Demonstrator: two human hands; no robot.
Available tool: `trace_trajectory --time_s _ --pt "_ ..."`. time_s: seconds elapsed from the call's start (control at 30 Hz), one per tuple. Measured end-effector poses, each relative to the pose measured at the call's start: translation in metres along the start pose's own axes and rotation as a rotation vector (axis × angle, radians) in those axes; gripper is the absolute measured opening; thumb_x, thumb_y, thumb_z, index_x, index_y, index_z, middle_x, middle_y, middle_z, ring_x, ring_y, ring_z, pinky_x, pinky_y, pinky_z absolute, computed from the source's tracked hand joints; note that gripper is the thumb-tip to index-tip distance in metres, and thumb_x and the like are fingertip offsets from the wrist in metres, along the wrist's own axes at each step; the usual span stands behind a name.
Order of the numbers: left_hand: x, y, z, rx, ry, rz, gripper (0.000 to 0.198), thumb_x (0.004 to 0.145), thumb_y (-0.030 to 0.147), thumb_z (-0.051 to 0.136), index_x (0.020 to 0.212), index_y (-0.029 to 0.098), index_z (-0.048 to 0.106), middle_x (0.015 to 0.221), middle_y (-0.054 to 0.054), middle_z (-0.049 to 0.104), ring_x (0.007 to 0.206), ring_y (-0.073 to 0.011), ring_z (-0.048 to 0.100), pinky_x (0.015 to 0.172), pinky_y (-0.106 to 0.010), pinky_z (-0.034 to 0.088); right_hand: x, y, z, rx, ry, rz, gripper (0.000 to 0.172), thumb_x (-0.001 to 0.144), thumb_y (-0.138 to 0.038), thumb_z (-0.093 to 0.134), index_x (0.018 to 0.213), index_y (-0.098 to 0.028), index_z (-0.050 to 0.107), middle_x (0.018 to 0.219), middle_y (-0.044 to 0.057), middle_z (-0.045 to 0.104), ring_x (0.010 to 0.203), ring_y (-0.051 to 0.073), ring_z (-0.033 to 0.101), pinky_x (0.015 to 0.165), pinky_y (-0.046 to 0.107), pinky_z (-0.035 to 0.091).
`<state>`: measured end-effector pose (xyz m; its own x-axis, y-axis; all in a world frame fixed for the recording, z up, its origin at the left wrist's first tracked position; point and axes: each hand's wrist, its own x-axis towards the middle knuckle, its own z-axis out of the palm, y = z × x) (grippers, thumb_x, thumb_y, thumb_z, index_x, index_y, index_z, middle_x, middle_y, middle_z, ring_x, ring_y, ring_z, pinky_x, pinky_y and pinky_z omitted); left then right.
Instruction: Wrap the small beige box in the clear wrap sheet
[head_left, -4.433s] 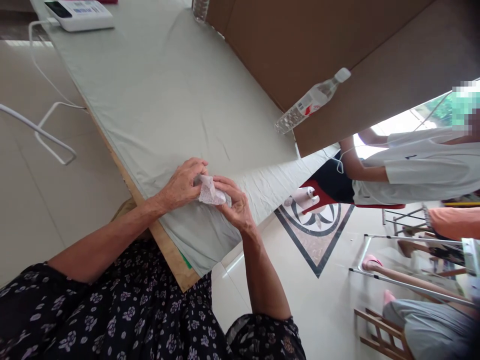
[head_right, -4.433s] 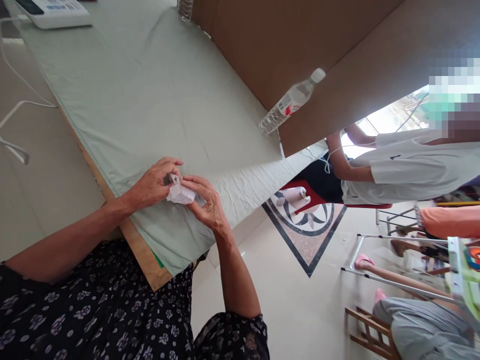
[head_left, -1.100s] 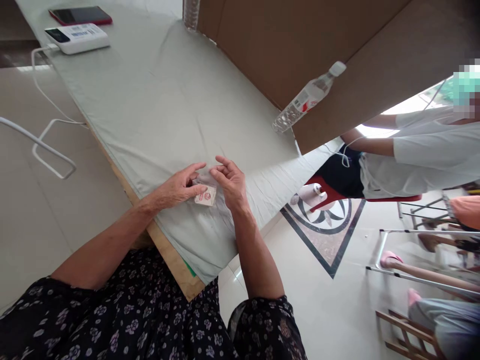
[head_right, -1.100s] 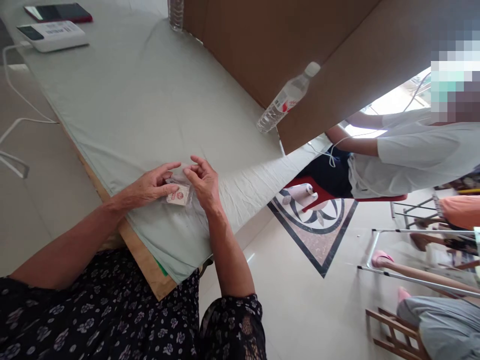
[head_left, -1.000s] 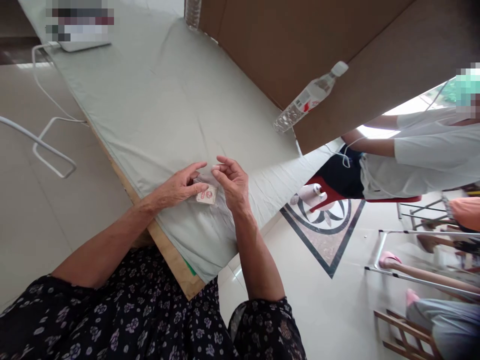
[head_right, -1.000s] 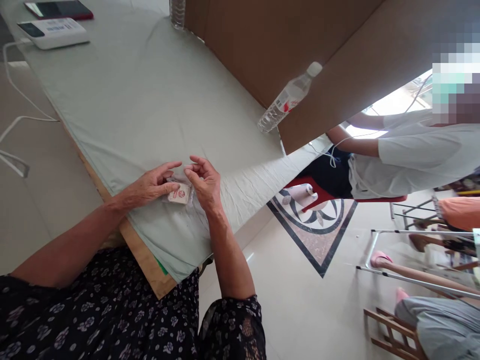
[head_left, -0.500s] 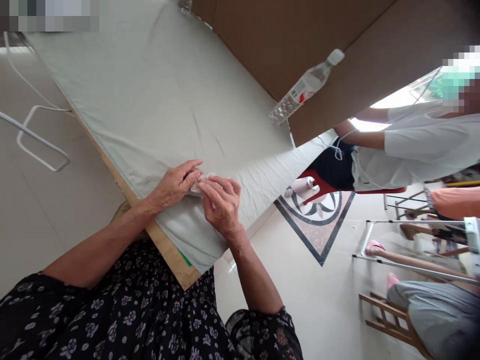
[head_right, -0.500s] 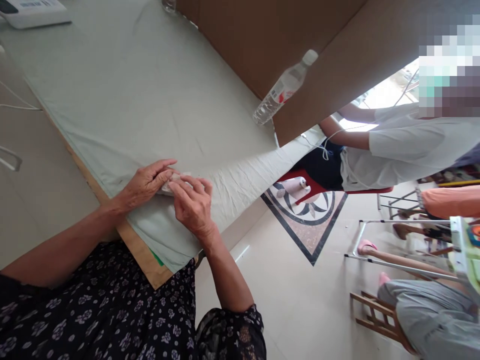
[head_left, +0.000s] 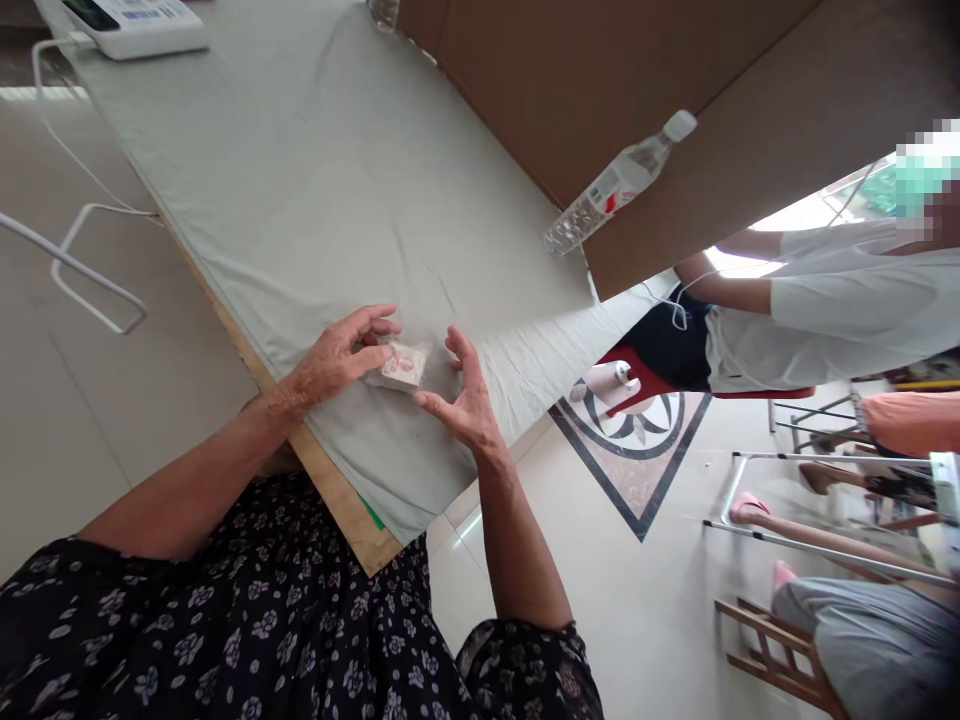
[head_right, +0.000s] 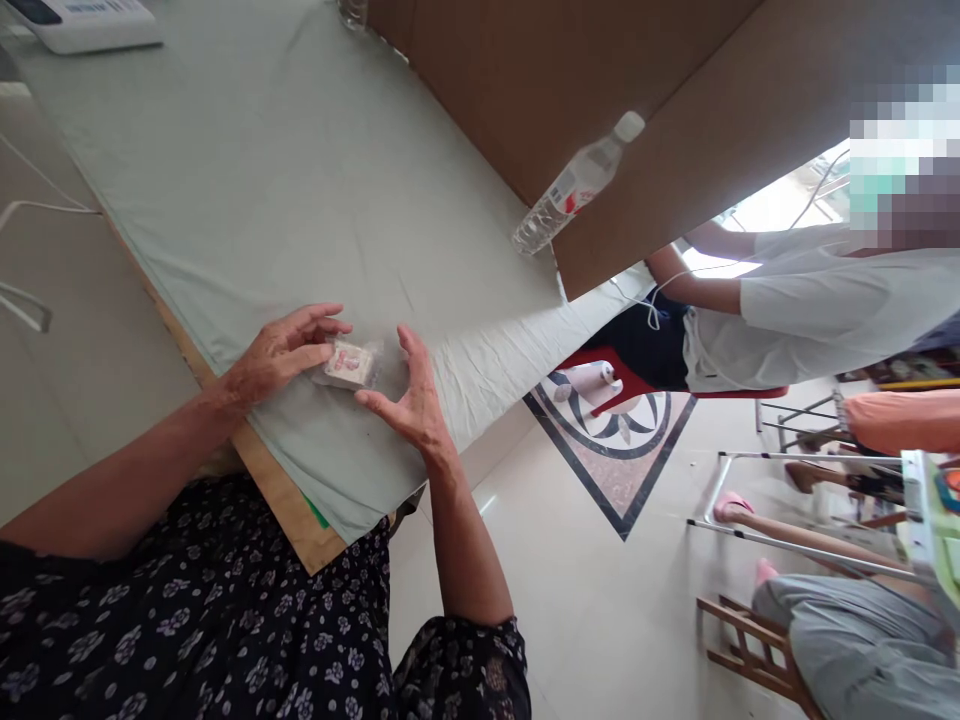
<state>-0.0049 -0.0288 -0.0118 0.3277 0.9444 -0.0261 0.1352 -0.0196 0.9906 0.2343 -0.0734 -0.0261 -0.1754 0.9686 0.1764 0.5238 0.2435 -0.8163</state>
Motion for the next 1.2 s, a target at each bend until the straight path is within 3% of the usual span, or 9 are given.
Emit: trace_trajectory --time_s 0.13,0.27,0.37,0.53,0.67,0.8,0.9,1.07,1.2 --pt "-0.004 -0.006 -0.009 0.111 -0.138 0.064 0.095 0.075 0.040 0.073 0.162 0.021 0.039 0.154 -0.015 0.057 0.135 -0.0348 0.056 0.115 -0.052 0.046 0.010 0.003 0.004 -0.035 -0.126 -0.048 0.114 0.078 -0.072 0.080 0.168 -0.036 0.020 0.173 0.011 0.035 0.157 0.036 0.038 0.125 0.061 0.038" --pt "-0.004 -0.003 -0.011 0.196 -0.201 0.103 0.094 0.078 0.033 0.070 0.163 0.021 0.035 0.145 -0.014 0.062 0.129 -0.0308 0.061 0.112 -0.046 0.048 0.017 -0.002 0.011 -0.111 -0.130 -0.120 0.101 0.084 -0.054 0.082 0.166 -0.035 0.027 0.153 0.010 0.060 0.143 0.033 0.054 0.122 0.057 0.040" --pt "0.003 0.005 -0.010 0.232 -0.177 0.148 0.091 0.078 0.031 0.068 0.163 0.020 0.036 0.134 -0.012 0.067 0.120 -0.0277 0.066 0.105 -0.042 0.052 0.023 -0.006 0.013 -0.151 -0.055 -0.172 0.087 0.088 -0.043 0.078 0.162 -0.030 0.034 0.139 0.010 0.069 0.131 0.030 0.063 0.116 0.052 0.045" --pt "0.019 0.013 -0.009 0.324 -0.093 0.201 0.089 0.076 0.029 0.067 0.161 0.020 0.041 0.136 -0.012 0.068 0.124 -0.0287 0.064 0.105 -0.041 0.052 0.039 -0.002 0.012 -0.205 0.039 -0.206 0.080 0.088 -0.034 0.077 0.159 -0.028 0.039 0.141 0.011 0.069 0.133 0.029 0.063 0.114 0.051 0.047" --pt "0.025 0.000 -0.008 0.285 -0.094 0.140 0.091 0.075 0.033 0.069 0.161 0.018 0.042 0.145 -0.016 0.063 0.131 -0.0330 0.062 0.112 -0.049 0.050 0.042 0.010 0.013 -0.195 -0.002 -0.150 0.082 0.086 -0.038 0.080 0.158 -0.027 0.042 0.149 0.014 0.064 0.138 0.031 0.061 0.115 0.052 0.048" --pt "0.022 -0.012 -0.010 0.161 -0.050 0.101 0.093 0.077 0.039 0.069 0.163 0.020 0.038 0.154 -0.018 0.057 0.139 -0.0359 0.057 0.116 -0.055 0.048 0.034 0.015 0.013 -0.100 0.060 -0.110 0.084 0.087 -0.053 0.079 0.158 -0.027 0.042 0.160 0.017 0.053 0.145 0.032 0.055 0.117 0.053 0.048" --pt "0.021 -0.013 -0.011 0.142 -0.040 0.085 0.092 0.077 0.040 0.069 0.162 0.022 0.039 0.154 -0.018 0.057 0.138 -0.0370 0.058 0.116 -0.059 0.047 0.030 0.014 0.011 -0.009 0.148 -0.084 0.069 0.094 -0.057 0.070 0.152 -0.027 0.050 0.153 0.016 0.060 0.138 0.029 0.061 0.111 0.050 0.053" --pt "0.020 -0.010 -0.007 0.174 -0.029 0.083 0.090 0.079 0.042 0.070 0.162 0.021 0.040 0.154 -0.018 0.057 0.137 -0.0363 0.057 0.110 -0.054 0.051 0.031 0.006 0.011 -0.025 0.267 -0.160 0.035 0.100 -0.049 0.063 0.127 -0.028 0.069 0.141 0.011 0.069 0.135 0.026 0.063 0.111 0.050 0.053" --pt "0.020 -0.008 -0.003 0.231 -0.022 0.088 0.089 0.082 0.048 0.069 0.161 0.017 0.040 0.152 -0.021 0.058 0.136 -0.0366 0.058 0.091 -0.042 0.059 0.036 -0.004 0.009 -0.139 0.260 -0.226 0.021 0.102 -0.040 0.064 0.116 -0.028 0.074 0.137 0.009 0.071 0.132 0.025 0.064 0.114 0.049 0.050"
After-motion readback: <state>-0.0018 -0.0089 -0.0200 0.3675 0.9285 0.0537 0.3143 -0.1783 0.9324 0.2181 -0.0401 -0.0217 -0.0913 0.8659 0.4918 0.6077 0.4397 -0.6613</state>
